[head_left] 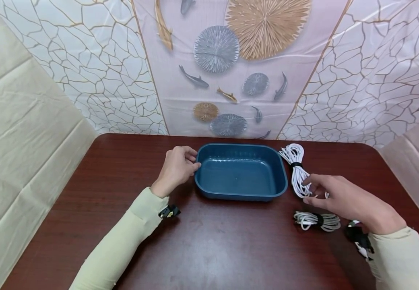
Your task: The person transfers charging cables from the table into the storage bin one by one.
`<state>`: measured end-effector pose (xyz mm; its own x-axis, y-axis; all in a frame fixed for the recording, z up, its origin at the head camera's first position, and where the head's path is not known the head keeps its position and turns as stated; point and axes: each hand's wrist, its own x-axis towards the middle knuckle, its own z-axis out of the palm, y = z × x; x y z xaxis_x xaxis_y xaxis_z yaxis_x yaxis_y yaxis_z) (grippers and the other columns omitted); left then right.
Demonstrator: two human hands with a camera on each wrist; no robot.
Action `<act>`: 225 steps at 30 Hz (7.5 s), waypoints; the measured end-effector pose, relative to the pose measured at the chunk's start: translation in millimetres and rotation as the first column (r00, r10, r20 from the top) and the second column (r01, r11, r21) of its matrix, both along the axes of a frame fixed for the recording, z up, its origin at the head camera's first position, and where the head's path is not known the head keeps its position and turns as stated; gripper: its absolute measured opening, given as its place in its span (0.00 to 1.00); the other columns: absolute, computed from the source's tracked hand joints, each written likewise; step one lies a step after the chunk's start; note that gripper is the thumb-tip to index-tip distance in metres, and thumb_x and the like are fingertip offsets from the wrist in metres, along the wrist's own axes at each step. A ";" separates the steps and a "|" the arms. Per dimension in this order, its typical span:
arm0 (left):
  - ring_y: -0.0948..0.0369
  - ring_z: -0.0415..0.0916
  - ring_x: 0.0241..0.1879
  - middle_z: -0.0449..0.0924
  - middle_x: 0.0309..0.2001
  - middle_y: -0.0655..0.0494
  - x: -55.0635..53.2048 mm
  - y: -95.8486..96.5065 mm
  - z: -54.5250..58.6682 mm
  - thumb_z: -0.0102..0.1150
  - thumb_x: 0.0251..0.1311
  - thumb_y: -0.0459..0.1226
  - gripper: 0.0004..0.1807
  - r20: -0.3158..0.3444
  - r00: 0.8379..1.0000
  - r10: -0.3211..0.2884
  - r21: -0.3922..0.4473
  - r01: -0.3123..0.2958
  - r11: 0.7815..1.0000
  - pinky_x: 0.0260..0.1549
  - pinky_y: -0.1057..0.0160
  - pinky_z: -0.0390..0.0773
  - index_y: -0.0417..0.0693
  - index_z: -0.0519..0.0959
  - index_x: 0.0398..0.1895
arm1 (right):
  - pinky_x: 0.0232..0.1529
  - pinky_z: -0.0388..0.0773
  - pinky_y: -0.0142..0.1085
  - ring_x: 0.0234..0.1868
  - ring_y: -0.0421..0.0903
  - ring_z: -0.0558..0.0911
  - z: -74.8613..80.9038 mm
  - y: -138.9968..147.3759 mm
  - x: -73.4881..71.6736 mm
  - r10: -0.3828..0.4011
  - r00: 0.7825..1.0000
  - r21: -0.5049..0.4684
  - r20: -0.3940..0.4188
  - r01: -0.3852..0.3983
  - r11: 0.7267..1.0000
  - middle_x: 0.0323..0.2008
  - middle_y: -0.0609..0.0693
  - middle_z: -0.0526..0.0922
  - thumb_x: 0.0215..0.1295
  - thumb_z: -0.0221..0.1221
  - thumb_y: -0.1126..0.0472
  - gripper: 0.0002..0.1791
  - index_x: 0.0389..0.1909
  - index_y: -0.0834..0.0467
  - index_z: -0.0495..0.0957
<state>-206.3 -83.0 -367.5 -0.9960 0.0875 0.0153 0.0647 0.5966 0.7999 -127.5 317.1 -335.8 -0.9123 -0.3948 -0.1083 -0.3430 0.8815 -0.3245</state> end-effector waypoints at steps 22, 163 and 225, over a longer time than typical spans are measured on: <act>0.61 0.87 0.25 0.85 0.42 0.43 -1.9 -6.2 1.0 0.70 0.61 0.33 0.17 0.076 0.997 -0.031 0.031 0.029 0.999 0.28 0.63 0.89 0.37 0.82 0.53 | 0.25 0.79 0.32 0.39 0.44 0.81 -6.4 4.3 1.7 -0.024 0.987 -0.013 0.156 0.026 1.000 0.39 0.50 0.85 0.56 0.73 0.59 0.24 0.53 0.59 0.79; 0.57 0.88 0.26 0.85 0.43 0.42 1.0 -2.1 3.6 0.68 0.62 0.32 0.17 0.096 0.995 -0.026 0.032 0.023 0.999 0.26 0.62 0.89 0.36 0.83 0.54 | 0.21 0.69 0.29 0.24 0.37 0.72 -8.2 7.6 8.8 -0.043 0.944 0.026 0.327 0.037 0.999 0.24 0.42 0.74 0.52 0.67 0.71 0.17 0.38 0.48 0.80; 0.59 0.86 0.24 0.85 0.42 0.42 2.9 0.0 2.6 0.69 0.62 0.32 0.17 0.076 0.997 -0.014 0.029 0.012 1.000 0.26 0.63 0.89 0.36 0.83 0.53 | 0.27 0.69 0.28 0.28 0.35 0.72 9.8 -7.9 -3.4 0.032 0.994 -0.004 0.104 -0.032 0.999 0.26 0.40 0.76 0.59 0.67 0.64 0.09 0.38 0.48 0.83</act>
<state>-203.3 -82.9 -364.9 -0.9932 0.1012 -0.0584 0.0102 0.5730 0.8195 -130.9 309.2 -326.0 -0.8831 -0.4240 -0.2008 -0.3353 0.8698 -0.3619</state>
